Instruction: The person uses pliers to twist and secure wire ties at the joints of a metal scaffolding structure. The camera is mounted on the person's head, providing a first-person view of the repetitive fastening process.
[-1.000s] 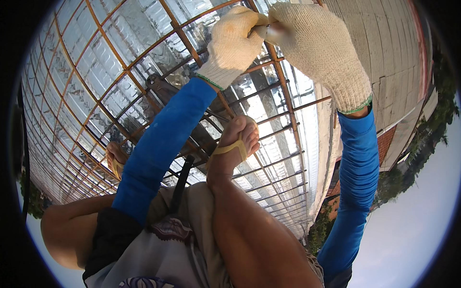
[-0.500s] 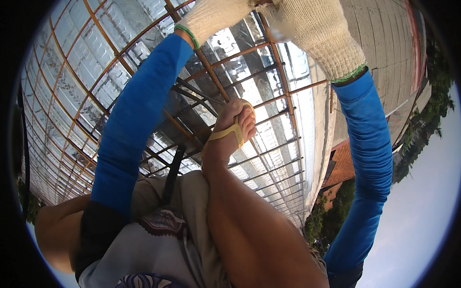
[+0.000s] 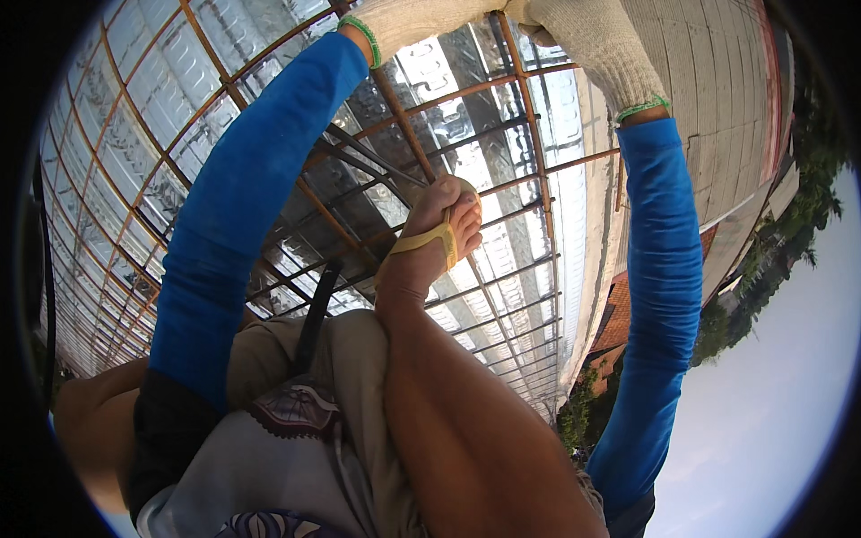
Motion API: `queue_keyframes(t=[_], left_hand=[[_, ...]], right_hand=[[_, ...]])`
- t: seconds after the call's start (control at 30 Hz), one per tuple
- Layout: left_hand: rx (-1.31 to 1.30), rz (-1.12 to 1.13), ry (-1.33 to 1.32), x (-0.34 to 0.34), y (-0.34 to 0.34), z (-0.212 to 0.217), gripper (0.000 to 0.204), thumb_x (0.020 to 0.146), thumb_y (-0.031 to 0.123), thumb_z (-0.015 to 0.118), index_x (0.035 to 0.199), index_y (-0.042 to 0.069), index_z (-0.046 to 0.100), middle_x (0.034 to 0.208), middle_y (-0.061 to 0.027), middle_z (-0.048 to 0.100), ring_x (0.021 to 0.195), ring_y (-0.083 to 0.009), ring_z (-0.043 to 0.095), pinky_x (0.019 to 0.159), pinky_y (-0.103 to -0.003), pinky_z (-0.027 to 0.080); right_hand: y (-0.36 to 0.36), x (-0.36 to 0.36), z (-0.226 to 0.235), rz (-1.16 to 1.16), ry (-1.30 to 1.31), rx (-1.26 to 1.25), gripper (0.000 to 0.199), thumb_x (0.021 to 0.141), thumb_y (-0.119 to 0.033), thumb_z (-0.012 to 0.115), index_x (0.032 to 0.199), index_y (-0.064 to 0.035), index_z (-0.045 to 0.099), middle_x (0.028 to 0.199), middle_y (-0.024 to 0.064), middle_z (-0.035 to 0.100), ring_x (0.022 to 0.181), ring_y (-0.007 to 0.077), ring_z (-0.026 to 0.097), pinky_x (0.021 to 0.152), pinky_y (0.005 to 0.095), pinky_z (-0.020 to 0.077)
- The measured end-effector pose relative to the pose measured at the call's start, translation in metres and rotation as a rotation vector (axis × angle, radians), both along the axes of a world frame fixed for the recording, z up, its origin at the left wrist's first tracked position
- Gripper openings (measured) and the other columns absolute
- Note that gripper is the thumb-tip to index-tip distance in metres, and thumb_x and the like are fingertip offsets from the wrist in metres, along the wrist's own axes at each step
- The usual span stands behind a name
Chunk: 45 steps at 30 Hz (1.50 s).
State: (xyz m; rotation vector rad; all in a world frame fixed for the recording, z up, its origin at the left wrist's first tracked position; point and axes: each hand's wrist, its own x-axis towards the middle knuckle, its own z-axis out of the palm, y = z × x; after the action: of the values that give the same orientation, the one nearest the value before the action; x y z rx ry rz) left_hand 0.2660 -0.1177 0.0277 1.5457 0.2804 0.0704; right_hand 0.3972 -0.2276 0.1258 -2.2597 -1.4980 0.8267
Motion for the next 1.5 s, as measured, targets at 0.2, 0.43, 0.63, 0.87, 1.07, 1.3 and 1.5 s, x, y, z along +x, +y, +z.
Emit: queue_keyframes(t=[0.2, 0.43, 0.63, 0.87, 1.07, 1.3, 1.5], left_hand=[[0.074, 0.003, 0.028, -0.003, 0.010, 0.000, 0.038, 0.104, 0.024, 0.062, 0.138, 0.007, 0.059, 0.133, -0.0153, 0.064, 0.119, -0.0285, 0.064, 0.101, -0.039, 0.052], [0.152, -0.010, 0.049, 0.004, 0.011, -0.005, 0.036, 0.103, 0.025, 0.063, 0.134, 0.007, 0.061, 0.130, -0.0147, 0.065, 0.116, -0.0286, 0.065, 0.099, -0.039, 0.053], [0.193, -0.030, 0.061, 0.013, 0.017, -0.003, 0.034, 0.103, 0.025, 0.063, 0.132, 0.007, 0.063, 0.127, -0.0143, 0.066, 0.114, -0.0286, 0.065, 0.097, -0.039, 0.054], [0.237, -0.069, 0.040, 0.037, 0.023, 0.011, 0.032, 0.102, 0.025, 0.064, 0.129, 0.008, 0.064, 0.124, -0.0138, 0.066, 0.111, -0.0287, 0.066, 0.095, -0.039, 0.054], [0.277, -0.130, 0.017, 0.065, 0.035, 0.032, 0.030, 0.102, 0.025, 0.064, 0.126, 0.008, 0.066, 0.121, -0.0134, 0.067, 0.108, -0.0287, 0.067, 0.093, -0.039, 0.055], [0.323, -0.207, -0.041, 0.096, 0.038, 0.066, 0.028, 0.101, 0.025, 0.065, 0.123, 0.008, 0.067, 0.118, -0.0129, 0.068, 0.106, -0.0288, 0.068, 0.091, -0.039, 0.056], [0.338, -0.165, -0.048, 0.091, 0.054, 0.069, 0.026, 0.101, 0.026, 0.065, 0.120, 0.008, 0.069, 0.115, -0.0124, 0.069, 0.103, -0.0288, 0.069, 0.089, -0.039, 0.057]], right_hand=[[-0.002, -0.004, -0.008, -0.054, 0.075, 0.032, 0.032, 0.096, -0.037, 0.077, 0.100, -0.0059, 0.072, 0.076, 0.0020, 0.065, 0.070, 0.0102, 0.062, 0.061, 0.0302, 0.0513], [-0.028, -0.021, -0.025, -0.205, 0.121, 0.096, 0.032, 0.096, -0.037, 0.077, 0.100, -0.0056, 0.071, 0.075, 0.0010, 0.065, 0.069, 0.0083, 0.061, 0.060, 0.0293, 0.0504], [-0.038, -0.039, -0.060, -0.454, -0.136, 0.045, 0.042, 0.092, -0.043, 0.077, 0.101, -0.0028, 0.071, 0.080, 0.0105, 0.070, 0.074, 0.0217, 0.071, 0.067, 0.0385, 0.0577], [-0.029, -0.053, -0.055, -0.421, -0.285, 0.078, 0.035, 0.088, -0.034, 0.077, 0.099, -0.0021, 0.070, 0.087, 0.0176, 0.074, 0.079, 0.0336, 0.075, 0.073, 0.0427, 0.0588], [-0.016, -0.057, -0.054, -0.543, -0.235, -0.015, 0.041, 0.089, -0.042, 0.076, 0.094, -0.0009, 0.077, 0.085, 0.0203, 0.076, 0.080, 0.0369, 0.077, 0.070, 0.0435, 0.0597], [-0.010, -0.044, -0.057, -0.385, -0.404, 0.006, 0.047, 0.092, -0.047, 0.074, 0.086, -0.0005, 0.078, 0.068, 0.0145, 0.072, 0.063, 0.0245, 0.072, 0.062, 0.0402, 0.0556], [0.006, -0.054, -0.053, -0.857, 0.130, -0.106, 0.044, 0.089, -0.041, 0.072, 0.076, 0.0020, 0.074, 0.064, 0.0142, 0.069, 0.057, 0.0232, 0.068, 0.056, 0.0356, 0.0536]])
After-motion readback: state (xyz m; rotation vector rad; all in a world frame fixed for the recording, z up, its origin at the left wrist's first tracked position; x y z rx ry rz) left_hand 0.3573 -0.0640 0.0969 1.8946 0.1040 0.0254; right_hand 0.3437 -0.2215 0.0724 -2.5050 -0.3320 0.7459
